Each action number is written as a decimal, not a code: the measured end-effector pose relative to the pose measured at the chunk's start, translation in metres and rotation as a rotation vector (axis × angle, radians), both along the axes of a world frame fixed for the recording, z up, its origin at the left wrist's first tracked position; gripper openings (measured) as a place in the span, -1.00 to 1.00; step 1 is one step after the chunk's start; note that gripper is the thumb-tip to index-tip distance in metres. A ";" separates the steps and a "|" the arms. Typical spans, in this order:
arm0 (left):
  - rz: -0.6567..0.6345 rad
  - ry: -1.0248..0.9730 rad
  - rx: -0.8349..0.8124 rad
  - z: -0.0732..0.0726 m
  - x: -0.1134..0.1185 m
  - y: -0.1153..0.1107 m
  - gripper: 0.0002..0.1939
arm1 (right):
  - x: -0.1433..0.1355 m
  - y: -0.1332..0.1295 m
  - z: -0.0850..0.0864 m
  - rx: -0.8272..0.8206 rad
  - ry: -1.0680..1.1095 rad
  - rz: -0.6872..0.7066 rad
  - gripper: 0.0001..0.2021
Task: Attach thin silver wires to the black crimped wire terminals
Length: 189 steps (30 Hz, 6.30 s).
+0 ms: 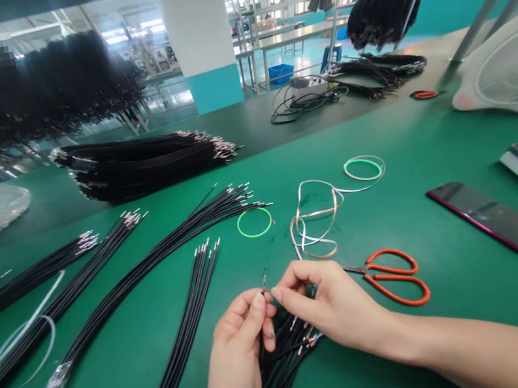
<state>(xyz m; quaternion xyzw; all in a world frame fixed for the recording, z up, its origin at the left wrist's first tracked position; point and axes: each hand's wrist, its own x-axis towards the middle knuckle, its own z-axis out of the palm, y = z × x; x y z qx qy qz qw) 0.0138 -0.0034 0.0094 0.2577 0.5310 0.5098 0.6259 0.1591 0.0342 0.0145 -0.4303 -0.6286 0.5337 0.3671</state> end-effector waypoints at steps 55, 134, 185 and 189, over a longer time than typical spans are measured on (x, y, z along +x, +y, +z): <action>-0.056 0.880 0.695 -0.009 -0.012 -0.009 -0.77 | 0.026 0.030 0.010 -0.065 -0.031 0.118 -0.70; -0.450 0.471 0.136 -0.015 -0.003 0.006 -0.83 | 0.070 0.037 0.025 0.679 -0.942 0.654 -0.65; -0.355 0.825 0.466 -0.013 -0.011 -0.009 -0.82 | 0.044 0.034 0.026 0.681 -0.686 0.771 -0.73; -0.403 0.771 0.354 -0.012 -0.011 -0.008 -0.83 | 0.047 0.036 0.021 0.733 -0.633 0.793 -0.81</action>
